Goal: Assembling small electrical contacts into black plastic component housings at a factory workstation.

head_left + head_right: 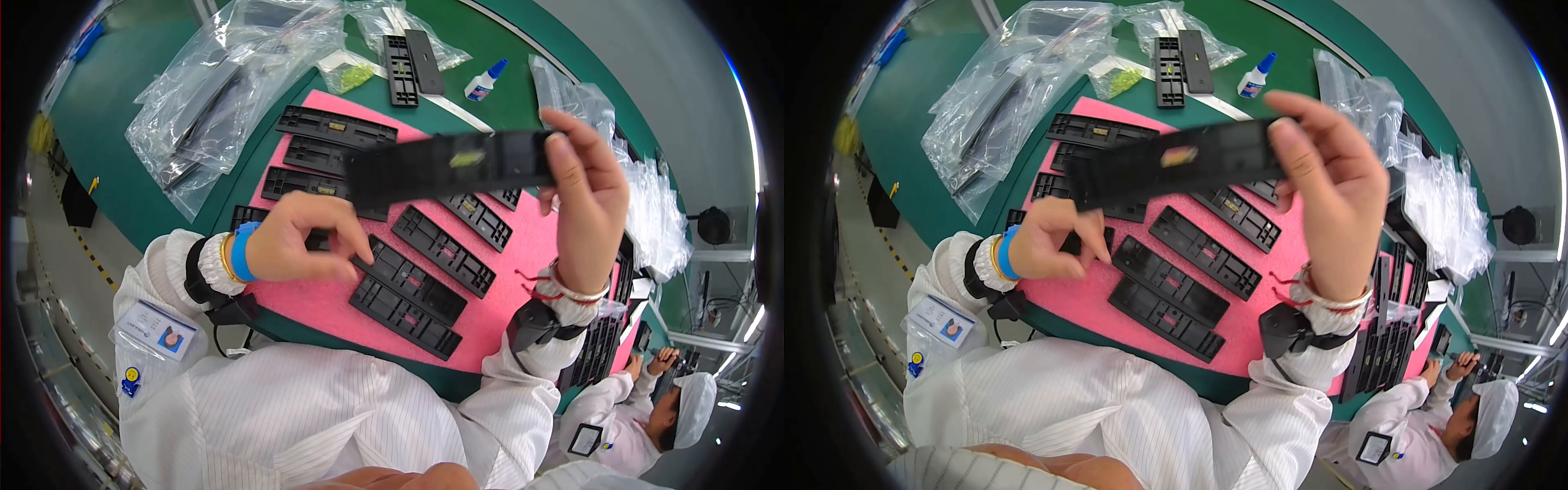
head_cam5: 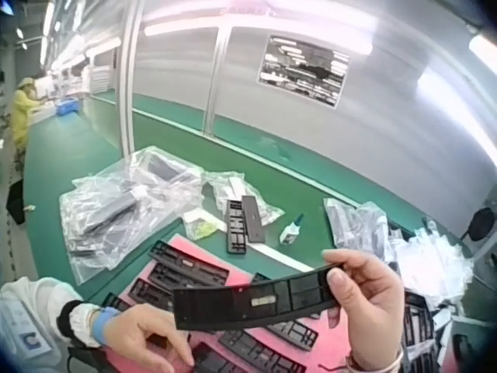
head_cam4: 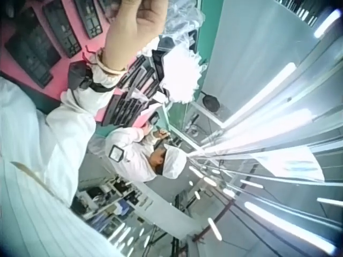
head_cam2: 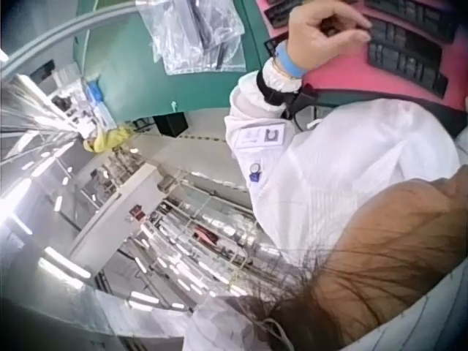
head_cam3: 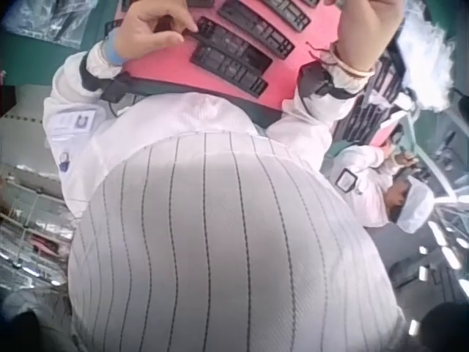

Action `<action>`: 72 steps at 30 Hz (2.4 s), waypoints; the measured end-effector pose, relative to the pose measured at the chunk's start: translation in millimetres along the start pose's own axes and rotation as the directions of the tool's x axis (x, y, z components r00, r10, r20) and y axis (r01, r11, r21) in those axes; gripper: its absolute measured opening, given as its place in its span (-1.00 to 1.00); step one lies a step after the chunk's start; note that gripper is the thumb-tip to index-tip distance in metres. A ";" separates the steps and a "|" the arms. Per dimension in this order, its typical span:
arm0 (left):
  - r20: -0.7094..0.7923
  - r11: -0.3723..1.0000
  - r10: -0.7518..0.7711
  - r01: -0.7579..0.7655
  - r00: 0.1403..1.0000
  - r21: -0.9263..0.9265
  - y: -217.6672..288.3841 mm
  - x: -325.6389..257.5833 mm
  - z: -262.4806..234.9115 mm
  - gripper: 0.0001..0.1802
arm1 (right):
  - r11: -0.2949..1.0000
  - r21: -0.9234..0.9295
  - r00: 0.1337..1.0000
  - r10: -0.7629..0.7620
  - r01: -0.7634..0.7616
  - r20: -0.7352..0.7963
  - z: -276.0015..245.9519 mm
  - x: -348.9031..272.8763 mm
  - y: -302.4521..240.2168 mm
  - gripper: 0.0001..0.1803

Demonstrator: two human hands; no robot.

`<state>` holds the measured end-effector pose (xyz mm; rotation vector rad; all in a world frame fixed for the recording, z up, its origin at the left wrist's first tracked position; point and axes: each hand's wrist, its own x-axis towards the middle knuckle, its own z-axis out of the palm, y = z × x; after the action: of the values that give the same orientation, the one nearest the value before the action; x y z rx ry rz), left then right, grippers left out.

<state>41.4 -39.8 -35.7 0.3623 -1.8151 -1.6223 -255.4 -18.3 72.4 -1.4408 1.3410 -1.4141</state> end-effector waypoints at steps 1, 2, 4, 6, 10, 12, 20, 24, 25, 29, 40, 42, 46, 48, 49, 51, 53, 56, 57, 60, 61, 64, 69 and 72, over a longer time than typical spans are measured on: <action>0.196 0.950 0.118 -0.168 0.973 0.262 0.9 6.1 -0.3 -0.77 | 0.999 0.007 0.998 -0.034 0.035 -0.048 -10.0 4.4 3.0 -0.71; 0.311 0.926 0.105 -0.207 0.945 0.317 4.1 8.6 6.5 -0.67 | 0.990 0.127 0.993 -0.054 0.067 -0.103 -20.7 7.5 6.5 -0.70; 0.395 0.852 0.101 -0.285 0.913 0.439 3.1 9.9 14.6 -0.59 | 0.942 0.302 0.979 -0.094 0.146 -0.181 -35.8 16.8 14.2 -0.66; 0.493 0.749 0.034 -0.349 0.869 0.563 -1.3 8.1 17.2 -0.52 | 0.912 0.368 0.965 -0.096 0.184 -0.245 -40.6 23.8 18.2 -0.65; 0.497 0.713 0.009 -0.354 0.867 0.605 -0.1 8.4 16.4 -0.52 | 0.902 0.225 0.875 -0.254 0.368 -0.411 -37.4 18.3 13.8 -0.68; 0.509 0.709 -0.017 -0.349 0.860 0.613 -1.8 6.8 16.2 -0.52 | 0.859 0.113 0.784 -0.392 0.499 -0.482 -35.7 14.8 11.8 -0.71; 0.510 0.734 0.005 -0.349 0.860 0.582 -1.8 4.3 16.3 -0.52 | 0.659 -0.434 0.296 -0.702 0.614 -0.648 -65.3 -19.2 -25.1 -0.61; 0.527 0.745 0.040 -0.376 0.849 0.550 -7.1 6.0 16.4 -0.52 | 0.511 -0.532 0.119 -0.787 0.675 -0.605 -68.0 -27.3 -32.4 -0.57; 0.525 0.744 0.037 -0.374 0.850 0.553 -7.9 5.4 16.2 -0.52 | 0.515 -0.516 0.130 -0.782 0.685 -0.609 -66.1 -28.3 -32.1 -0.57; 0.520 0.749 0.048 -0.375 0.853 0.546 -6.9 8.3 16.5 -0.53 | 0.504 -0.449 0.172 -0.784 0.738 -0.596 -54.5 -38.1 -40.9 -0.61; 0.414 0.601 0.026 -0.345 0.910 0.721 12.1 0.1 18.8 -0.12 | 0.983 -0.085 0.955 -0.181 0.165 -0.236 -37.5 -56.6 38.9 -0.72; 0.409 0.502 -0.063 -0.325 0.910 0.801 12.7 -4.2 21.4 0.04 | 0.999 -0.015 0.973 -0.049 0.047 -0.227 -42.1 -76.1 66.1 -0.71; 0.404 0.428 -0.104 -0.326 0.909 0.843 10.0 -5.1 23.3 0.15 | 0.982 0.153 0.961 0.145 -0.110 -0.237 -48.9 -99.9 106.6 -0.74; 0.402 0.412 -0.104 -0.329 0.910 0.850 8.8 -2.7 23.1 0.15 | 0.973 0.179 0.954 0.189 -0.148 -0.235 -49.1 -101.2 112.2 -0.74; 0.401 0.406 -0.107 -0.328 0.910 0.853 8.3 -2.2 24.3 0.14 | 0.969 0.175 0.957 0.211 -0.177 -0.198 -48.9 -100.0 112.0 -0.73; 0.400 0.426 -0.131 -0.313 0.907 0.849 11.3 -1.1 24.4 0.12 | 0.960 0.176 0.956 0.245 -0.216 -0.162 -46.2 -99.7 110.9 -0.73; 0.399 0.450 -0.151 -0.296 0.904 0.842 12.1 1.5 24.6 0.09 | 0.944 0.207 0.950 0.284 -0.255 -0.127 -43.2 -100.6 110.7 -0.73; 0.401 0.468 -0.153 -0.292 0.903 0.834 12.4 4.4 24.6 0.02 | 0.950 0.164 0.950 0.288 -0.267 -0.118 -44.5 -102.7 115.2 -0.73; 0.403 0.476 -0.159 -0.288 0.901 0.831 12.0 4.2 24.7 0.02 | 0.946 0.166 0.947 0.299 -0.278 -0.119 -45.3 -104.2 118.0 -0.73; 0.415 0.488 -0.153 -0.297 0.897 0.821 10.5 4.6 24.2 -0.04 | 0.966 0.104 0.961 0.250 -0.238 -0.119 -49.4 -104.8 125.6 -0.75; 0.416 0.491 -0.146 -0.299 0.898 0.818 10.5 3.9 24.2 -0.07 | 0.963 0.096 0.959 0.262 -0.252 -0.112 -50.4 -105.1 125.9 -0.74; 0.424 0.504 -0.136 -0.306 0.895 0.808 9.0 2.4 23.4 -0.12 | 0.958 0.089 0.953 0.282 -0.273 -0.112 -48.1 -104.7 120.1 -0.74; 0.436 0.515 -0.120 -0.319 0.892 0.796 5.7 1.5 21.9 -0.15 | 0.948 0.073 0.944 0.315 -0.309 -0.095 -46.6 -103.8 111.6 -0.73; 0.429 0.491 -0.112 -0.326 0.896 0.808 4.4 -0.1 22.1 -0.20 | 0.929 0.029 0.926 0.371 -0.370 -0.072 -46.7 -103.4 105.9 -0.80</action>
<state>28.4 -21.9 -31.7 0.3038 -2.8827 -0.5327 -307.4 66.2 -46.9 -1.0591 1.5517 -1.2338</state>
